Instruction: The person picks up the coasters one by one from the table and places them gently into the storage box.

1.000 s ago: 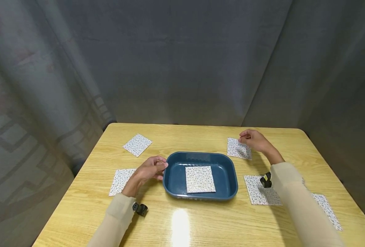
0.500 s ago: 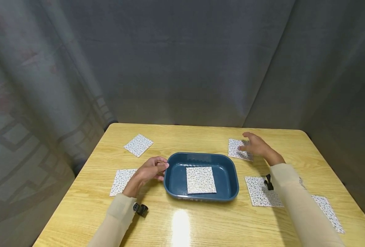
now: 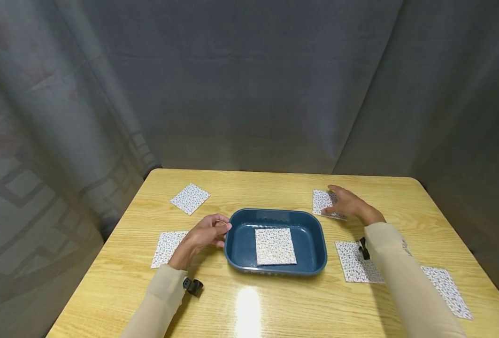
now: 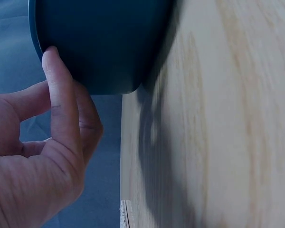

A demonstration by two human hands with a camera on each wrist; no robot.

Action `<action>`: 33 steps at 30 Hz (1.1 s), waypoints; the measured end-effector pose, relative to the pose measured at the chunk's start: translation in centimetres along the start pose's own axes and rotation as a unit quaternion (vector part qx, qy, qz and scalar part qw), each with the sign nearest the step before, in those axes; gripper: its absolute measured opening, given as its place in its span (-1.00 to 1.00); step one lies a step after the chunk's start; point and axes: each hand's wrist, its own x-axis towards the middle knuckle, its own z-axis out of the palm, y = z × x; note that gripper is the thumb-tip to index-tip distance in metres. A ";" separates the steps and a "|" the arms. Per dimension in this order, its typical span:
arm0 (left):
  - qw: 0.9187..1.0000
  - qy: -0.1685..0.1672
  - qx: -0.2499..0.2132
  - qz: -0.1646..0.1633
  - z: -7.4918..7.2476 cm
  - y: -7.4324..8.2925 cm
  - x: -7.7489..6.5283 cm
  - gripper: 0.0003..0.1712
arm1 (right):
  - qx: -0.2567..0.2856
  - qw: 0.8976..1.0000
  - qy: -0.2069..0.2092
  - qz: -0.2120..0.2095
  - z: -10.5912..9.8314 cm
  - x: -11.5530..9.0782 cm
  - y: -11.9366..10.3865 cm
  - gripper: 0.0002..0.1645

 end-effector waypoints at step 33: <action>1.000 0.001 0.000 0.002 0.0 0.0 -0.1 -0.73 | -0.095 0.995 0.018 0.020 -0.5 0.2 -0.1 0.04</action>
